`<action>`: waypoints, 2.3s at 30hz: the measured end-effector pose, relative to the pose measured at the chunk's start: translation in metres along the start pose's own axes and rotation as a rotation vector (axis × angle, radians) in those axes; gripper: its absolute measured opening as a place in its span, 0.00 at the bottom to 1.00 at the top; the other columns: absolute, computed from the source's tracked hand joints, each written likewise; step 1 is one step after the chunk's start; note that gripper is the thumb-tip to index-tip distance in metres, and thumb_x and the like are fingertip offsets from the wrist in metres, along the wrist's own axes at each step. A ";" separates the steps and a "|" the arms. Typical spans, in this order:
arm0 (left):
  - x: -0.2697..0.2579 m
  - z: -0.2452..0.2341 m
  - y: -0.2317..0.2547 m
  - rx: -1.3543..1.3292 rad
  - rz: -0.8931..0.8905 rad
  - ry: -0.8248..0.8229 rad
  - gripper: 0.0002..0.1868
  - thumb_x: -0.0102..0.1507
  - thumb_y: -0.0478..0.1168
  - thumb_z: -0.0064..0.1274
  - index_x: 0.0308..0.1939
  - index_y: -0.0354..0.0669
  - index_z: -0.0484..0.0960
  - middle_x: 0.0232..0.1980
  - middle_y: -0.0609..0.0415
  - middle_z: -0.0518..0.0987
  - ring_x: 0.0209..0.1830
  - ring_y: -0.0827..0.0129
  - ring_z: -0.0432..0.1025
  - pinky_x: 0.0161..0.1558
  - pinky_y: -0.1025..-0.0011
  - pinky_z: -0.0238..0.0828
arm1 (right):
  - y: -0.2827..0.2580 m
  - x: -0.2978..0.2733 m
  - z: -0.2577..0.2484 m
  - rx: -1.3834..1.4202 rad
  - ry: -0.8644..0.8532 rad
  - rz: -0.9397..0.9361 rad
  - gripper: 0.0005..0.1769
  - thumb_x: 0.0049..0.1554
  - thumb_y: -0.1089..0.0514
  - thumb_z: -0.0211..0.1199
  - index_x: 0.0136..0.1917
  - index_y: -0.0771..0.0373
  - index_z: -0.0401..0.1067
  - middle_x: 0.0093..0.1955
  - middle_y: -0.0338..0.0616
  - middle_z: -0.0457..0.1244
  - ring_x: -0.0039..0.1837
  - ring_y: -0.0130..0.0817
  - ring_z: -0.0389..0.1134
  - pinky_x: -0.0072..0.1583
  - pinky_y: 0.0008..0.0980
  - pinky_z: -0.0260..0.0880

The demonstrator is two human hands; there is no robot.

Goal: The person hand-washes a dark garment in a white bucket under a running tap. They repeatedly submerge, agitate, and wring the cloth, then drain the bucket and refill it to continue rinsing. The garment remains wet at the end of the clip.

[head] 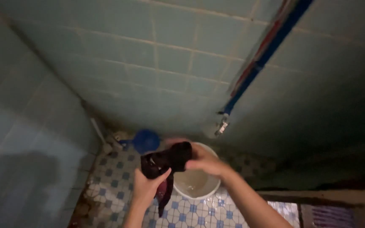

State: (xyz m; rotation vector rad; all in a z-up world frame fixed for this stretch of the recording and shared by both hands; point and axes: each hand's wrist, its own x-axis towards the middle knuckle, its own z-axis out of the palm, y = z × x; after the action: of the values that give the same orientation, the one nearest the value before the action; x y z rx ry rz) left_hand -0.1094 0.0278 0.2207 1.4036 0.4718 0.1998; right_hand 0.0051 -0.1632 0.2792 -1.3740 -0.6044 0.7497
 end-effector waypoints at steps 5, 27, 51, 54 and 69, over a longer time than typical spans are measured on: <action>0.001 -0.022 0.020 -0.067 0.218 -0.037 0.35 0.48 0.30 0.68 0.58 0.36 0.71 0.52 0.46 0.79 0.51 0.66 0.76 0.52 0.67 0.75 | -0.018 0.023 0.063 -0.032 -0.064 -0.099 0.46 0.44 0.47 0.83 0.65 0.66 0.61 0.76 0.62 0.61 0.80 0.47 0.60 0.77 0.44 0.58; -0.069 -0.101 0.113 0.175 0.390 -0.268 0.67 0.31 0.40 0.82 0.71 0.37 0.61 0.67 0.43 0.69 0.68 0.57 0.67 0.66 0.62 0.66 | -0.107 0.051 0.176 0.570 -0.026 0.125 0.27 0.41 0.58 0.71 0.55 0.62 0.74 0.49 0.45 0.70 0.54 0.40 0.72 0.60 0.42 0.72; -0.074 -0.081 0.101 0.709 -0.061 0.143 0.26 0.50 0.57 0.67 0.40 0.39 0.86 0.39 0.44 0.87 0.43 0.51 0.81 0.42 0.59 0.74 | -0.102 0.065 0.242 -0.577 0.482 -0.330 0.17 0.43 0.61 0.74 0.39 0.67 0.67 0.32 0.43 0.61 0.35 0.32 0.58 0.44 0.34 0.70; -0.079 -0.098 0.100 0.425 0.081 0.212 0.29 0.46 0.52 0.70 0.44 0.37 0.84 0.41 0.45 0.87 0.44 0.55 0.82 0.44 0.60 0.76 | -0.101 0.068 0.231 -0.371 0.302 -0.289 0.22 0.47 0.58 0.78 0.49 0.66 0.70 0.45 0.52 0.69 0.48 0.34 0.67 0.52 0.33 0.73; -0.089 -0.128 0.123 -0.404 0.106 -0.009 0.36 0.49 0.39 0.70 0.58 0.25 0.77 0.56 0.39 0.82 0.53 0.57 0.77 0.56 0.64 0.76 | -0.028 0.033 0.210 -0.258 -0.428 0.058 0.56 0.41 0.58 0.82 0.77 0.68 0.59 0.70 0.50 0.63 0.73 0.39 0.63 0.74 0.36 0.64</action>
State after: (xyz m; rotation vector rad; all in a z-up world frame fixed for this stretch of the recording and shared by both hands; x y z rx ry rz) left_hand -0.2272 0.1272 0.3464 1.0332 0.3271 0.3544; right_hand -0.1307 -0.0048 0.3292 -1.4793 -1.0286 1.0529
